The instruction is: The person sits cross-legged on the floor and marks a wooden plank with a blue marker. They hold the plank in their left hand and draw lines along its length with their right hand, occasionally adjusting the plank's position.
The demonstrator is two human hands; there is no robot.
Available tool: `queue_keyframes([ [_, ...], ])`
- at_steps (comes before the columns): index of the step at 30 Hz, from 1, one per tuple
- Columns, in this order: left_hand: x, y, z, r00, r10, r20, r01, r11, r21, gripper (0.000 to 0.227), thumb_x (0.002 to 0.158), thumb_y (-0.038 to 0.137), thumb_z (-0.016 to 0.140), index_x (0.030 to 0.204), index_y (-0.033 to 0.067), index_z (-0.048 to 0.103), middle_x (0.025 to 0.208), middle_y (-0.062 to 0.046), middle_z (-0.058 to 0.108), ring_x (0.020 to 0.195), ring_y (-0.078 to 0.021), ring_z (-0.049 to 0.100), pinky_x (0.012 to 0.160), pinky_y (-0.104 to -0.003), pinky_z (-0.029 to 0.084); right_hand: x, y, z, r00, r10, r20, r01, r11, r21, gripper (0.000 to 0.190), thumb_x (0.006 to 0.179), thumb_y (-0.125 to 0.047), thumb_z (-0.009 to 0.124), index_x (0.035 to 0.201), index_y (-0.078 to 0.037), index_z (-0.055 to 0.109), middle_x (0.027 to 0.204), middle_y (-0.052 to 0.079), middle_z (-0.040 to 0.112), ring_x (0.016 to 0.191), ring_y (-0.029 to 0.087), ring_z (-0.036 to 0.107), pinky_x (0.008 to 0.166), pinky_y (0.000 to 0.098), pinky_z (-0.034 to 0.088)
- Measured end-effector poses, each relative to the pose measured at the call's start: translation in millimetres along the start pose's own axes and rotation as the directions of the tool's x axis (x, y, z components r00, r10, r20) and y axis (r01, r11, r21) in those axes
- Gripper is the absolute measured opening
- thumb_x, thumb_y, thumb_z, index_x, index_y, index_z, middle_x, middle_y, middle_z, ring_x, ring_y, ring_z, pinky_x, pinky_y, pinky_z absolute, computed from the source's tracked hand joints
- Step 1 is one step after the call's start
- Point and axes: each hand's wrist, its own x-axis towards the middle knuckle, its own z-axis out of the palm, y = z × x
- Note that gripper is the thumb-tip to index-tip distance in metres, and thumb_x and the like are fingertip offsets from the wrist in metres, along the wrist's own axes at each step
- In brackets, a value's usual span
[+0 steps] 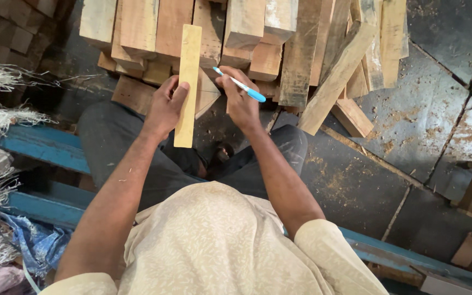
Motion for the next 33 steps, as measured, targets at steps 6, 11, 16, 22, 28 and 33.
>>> queue_keyframes([
  [6, 0.2, 2.9, 0.3, 0.999, -0.038, -0.009, 0.038, 0.999, 0.000, 0.035, 0.104, 0.030, 0.056, 0.127, 0.0051, 0.064, 0.097, -0.003, 0.070, 0.084, -0.0076, 0.062, 0.073, -0.027, 0.052, 6.9, -10.0, 16.3, 1.000, -0.004, -0.024, 0.001, 0.992, -0.125, 0.021, 0.104, -0.015, 0.062, 0.116, 0.001, 0.068, 0.097, 0.007, 0.075, 0.091, 0.012, 0.071, 0.080, 0.0275, 0.057],
  [11, 2.7, -4.3, -1.7, 1.000, -0.006, -0.014, 0.006, 0.998, 0.059, 0.035, 0.105, 0.032, 0.057, 0.126, 0.0047, 0.065, 0.095, -0.004, 0.069, 0.084, -0.0084, 0.061, 0.075, -0.027, 0.051, 6.5, -23.7, 18.8, 0.997, -0.076, -0.019, 0.065, 0.940, -0.335, 0.021, 0.100, -0.015, 0.067, 0.113, 0.000, 0.072, 0.097, 0.008, 0.076, 0.085, 0.012, 0.069, 0.077, 0.0282, 0.055],
  [16, 4.2, -8.1, -3.2, 1.000, 0.019, -0.010, -0.019, 0.999, 0.042, 0.035, 0.104, 0.032, 0.058, 0.127, 0.0059, 0.064, 0.099, -0.004, 0.071, 0.087, -0.0084, 0.064, 0.078, -0.027, 0.052, 9.2, -29.5, 22.6, 0.998, -0.066, -0.003, 0.060, 0.928, -0.367, 0.021, 0.099, -0.017, 0.066, 0.113, -0.003, 0.073, 0.094, 0.008, 0.077, 0.079, 0.014, 0.070, 0.073, 0.0285, 0.056],
  [22, 1.7, -4.1, -2.5, 0.999, 0.032, -0.027, -0.029, 0.996, 0.086, 0.034, 0.104, 0.031, 0.059, 0.126, 0.0055, 0.064, 0.101, -0.003, 0.072, 0.088, -0.0078, 0.064, 0.078, -0.027, 0.053, 9.1, -33.2, 24.4, 0.999, -0.034, 0.015, 0.037, 0.903, -0.427, 0.023, 0.098, -0.019, 0.066, 0.113, -0.003, 0.073, 0.089, 0.008, 0.077, 0.074, 0.013, 0.070, 0.070, 0.0290, 0.056],
  [28, 2.4, -2.7, -1.4, 0.998, 0.052, -0.027, -0.049, 0.993, 0.110, 0.031, 0.106, 0.030, 0.058, 0.124, 0.0055, 0.066, 0.096, -0.006, 0.070, 0.084, -0.0093, 0.061, 0.076, -0.029, 0.052, 11.4, -29.4, 23.9, 0.998, -0.055, 0.036, 0.065, 0.912, -0.405, 0.023, 0.098, -0.019, 0.065, 0.115, -0.004, 0.073, 0.087, 0.008, 0.077, 0.074, 0.014, 0.070, 0.070, 0.0297, 0.056],
  [33, 0.8, 0.1, -0.7, 0.998, 0.042, -0.043, -0.035, 0.988, 0.148, 0.032, 0.105, 0.030, 0.058, 0.124, 0.0061, 0.065, 0.097, -0.004, 0.071, 0.085, -0.0089, 0.064, 0.077, -0.028, 0.053, 11.4, -29.0, 22.5, 0.994, -0.090, 0.060, 0.107, 0.898, -0.426, 0.023, 0.100, -0.020, 0.065, 0.116, -0.006, 0.073, 0.091, 0.008, 0.078, 0.073, 0.014, 0.071, 0.067, 0.0306, 0.056],
])
